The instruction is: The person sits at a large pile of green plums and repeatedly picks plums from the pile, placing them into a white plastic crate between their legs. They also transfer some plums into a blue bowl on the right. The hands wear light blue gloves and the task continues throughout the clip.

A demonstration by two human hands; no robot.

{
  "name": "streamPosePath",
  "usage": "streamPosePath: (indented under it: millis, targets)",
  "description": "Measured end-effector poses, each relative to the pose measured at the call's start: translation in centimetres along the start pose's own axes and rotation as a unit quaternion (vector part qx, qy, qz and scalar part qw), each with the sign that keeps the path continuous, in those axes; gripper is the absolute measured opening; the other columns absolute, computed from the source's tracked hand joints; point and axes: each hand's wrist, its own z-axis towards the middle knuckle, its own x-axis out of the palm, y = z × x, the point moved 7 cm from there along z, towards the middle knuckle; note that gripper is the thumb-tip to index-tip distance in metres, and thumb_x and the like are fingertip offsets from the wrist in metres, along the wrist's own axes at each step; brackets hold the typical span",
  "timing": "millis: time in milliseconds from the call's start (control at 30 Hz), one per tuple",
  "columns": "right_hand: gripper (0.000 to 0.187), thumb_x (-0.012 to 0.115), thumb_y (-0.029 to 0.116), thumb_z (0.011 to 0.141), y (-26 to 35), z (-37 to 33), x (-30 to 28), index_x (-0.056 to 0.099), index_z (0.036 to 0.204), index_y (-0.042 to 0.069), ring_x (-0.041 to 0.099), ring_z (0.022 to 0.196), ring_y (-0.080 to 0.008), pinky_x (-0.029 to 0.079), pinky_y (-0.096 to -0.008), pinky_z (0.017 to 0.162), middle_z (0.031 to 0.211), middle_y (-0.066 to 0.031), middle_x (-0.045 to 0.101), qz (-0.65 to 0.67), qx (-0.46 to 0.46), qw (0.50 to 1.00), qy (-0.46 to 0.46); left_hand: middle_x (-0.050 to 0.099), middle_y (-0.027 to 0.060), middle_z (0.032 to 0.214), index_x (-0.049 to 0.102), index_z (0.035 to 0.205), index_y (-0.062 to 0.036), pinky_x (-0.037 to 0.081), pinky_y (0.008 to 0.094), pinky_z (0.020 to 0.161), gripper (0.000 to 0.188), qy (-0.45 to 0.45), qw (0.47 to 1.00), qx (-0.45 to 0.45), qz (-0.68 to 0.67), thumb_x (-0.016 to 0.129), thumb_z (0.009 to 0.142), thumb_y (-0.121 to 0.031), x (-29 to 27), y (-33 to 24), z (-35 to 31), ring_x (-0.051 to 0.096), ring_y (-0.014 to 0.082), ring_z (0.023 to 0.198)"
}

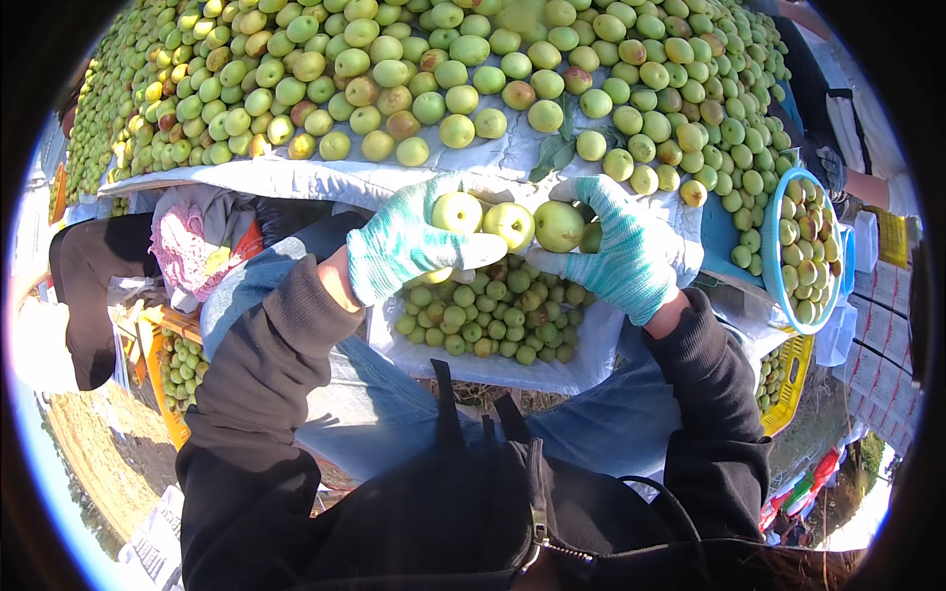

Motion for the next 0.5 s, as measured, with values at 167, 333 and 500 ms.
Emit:
streamPosePath:
  millis: [167, 333, 500]
  targets:
    - [0.053, 0.082, 0.027, 0.07, -0.1, -0.5, 1.2, 0.058, 0.112, 0.006, 0.06, 0.089, -0.0224, 0.05, -0.0319, 0.076, 0.105, -0.0082, 0.059, 0.049, -0.014, 0.998, 0.025, 0.059, 0.0071, 0.114, 0.048, 0.131, -0.005, 0.056, 0.0253, 0.072, 0.057, 0.072, 0.981, -0.16, -0.083, 0.07, 0.081, -0.021, 0.8, 2.2, -0.3, 0.06, 0.0138, 0.099]
    - [0.054, 0.084, 0.026, 0.069, -0.3, -1.1, 2.9, 0.058, 0.111, 0.005, 0.061, 0.097, -0.0226, 0.05, -0.0335, 0.085, 0.104, -0.0091, 0.061, 0.028, -0.018, 0.998, 0.061, 0.059, 0.0129, 0.119, 0.043, 0.136, -0.0058, 0.059, 0.0308, 0.065, 0.056, 0.094, 0.955, -0.177, -0.218, 0.059, 0.09, -0.034, 0.6, 3.9, -0.6, 0.065, 0.023, 0.095]
    - [0.048, 0.077, 0.023, 0.073, -1.3, -2.2, 5.6, 0.058, 0.115, 0.01, 0.062, 0.097, -0.0309, 0.05, -0.0386, 0.083, 0.106, -0.0116, 0.061, 0.062, 0.041, 0.989, 0.125, 0.057, 0.0185, 0.124, 0.041, 0.137, -0.0053, 0.061, 0.0338, 0.06, 0.057, 0.165, 0.937, -0.195, -0.239, 0.054, 0.094, -0.04, 0.7, 5.7, -1.2, 0.066, 0.0314, 0.097]
